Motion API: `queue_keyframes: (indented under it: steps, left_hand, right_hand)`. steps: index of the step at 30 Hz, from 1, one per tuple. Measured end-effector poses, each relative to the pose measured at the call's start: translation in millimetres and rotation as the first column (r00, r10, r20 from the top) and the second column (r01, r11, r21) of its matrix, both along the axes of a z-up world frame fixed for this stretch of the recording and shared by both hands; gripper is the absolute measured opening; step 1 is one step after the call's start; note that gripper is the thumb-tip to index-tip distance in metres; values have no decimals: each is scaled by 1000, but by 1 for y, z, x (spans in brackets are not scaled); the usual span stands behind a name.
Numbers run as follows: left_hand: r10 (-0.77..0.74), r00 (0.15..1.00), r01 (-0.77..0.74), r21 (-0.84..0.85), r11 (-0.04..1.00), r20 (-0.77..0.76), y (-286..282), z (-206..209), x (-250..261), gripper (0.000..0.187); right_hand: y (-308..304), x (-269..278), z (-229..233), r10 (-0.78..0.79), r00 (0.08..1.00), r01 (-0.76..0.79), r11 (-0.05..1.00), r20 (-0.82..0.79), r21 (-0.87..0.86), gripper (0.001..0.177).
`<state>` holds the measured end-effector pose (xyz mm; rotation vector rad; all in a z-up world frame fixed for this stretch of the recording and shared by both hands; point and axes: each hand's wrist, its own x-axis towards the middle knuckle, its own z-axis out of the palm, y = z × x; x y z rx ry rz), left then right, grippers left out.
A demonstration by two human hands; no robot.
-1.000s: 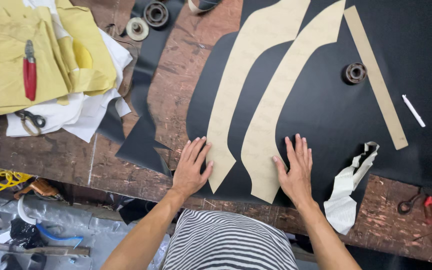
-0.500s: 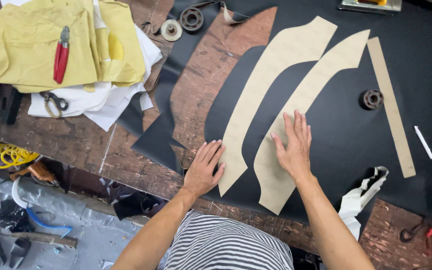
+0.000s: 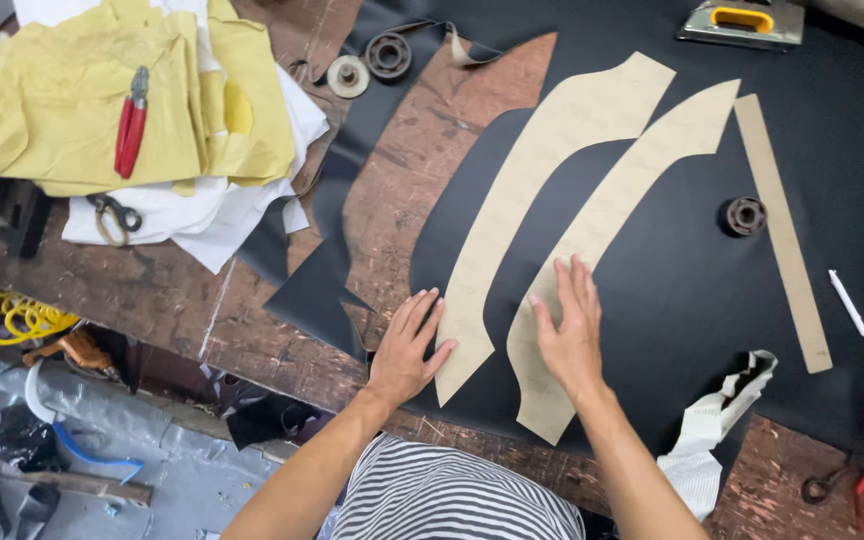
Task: The person places beige paper templates onto a black sheet of material, secures them with weights, and uses scissors to cut the material along the template edges. The person then removes the templates and marks the cut pieces with a white pen.
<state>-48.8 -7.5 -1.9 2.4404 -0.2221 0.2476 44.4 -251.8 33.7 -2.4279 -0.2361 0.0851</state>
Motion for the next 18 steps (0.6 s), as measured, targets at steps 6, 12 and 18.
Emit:
queue_keyframes:
  steps: [6, 12, 18]
  left_hand:
    - [163, 986, -164, -73, 984, -17, -18, 15, 7, 37]
    - [19, 919, -248, -542, 803, -393, -90, 71, 11, 25]
    - [-356, 917, 183, -601, 778, -181, -138, 91, 2, 24]
  right_hand:
    - [10, -24, -5, -147, 927, 271, 898, -346, 346, 49]
    - [0, 21, -8, 6, 659, 589, 618, -753, 521, 43]
    - [-47, 59, 71, 110, 764, 516, 487, -636, 705, 48]
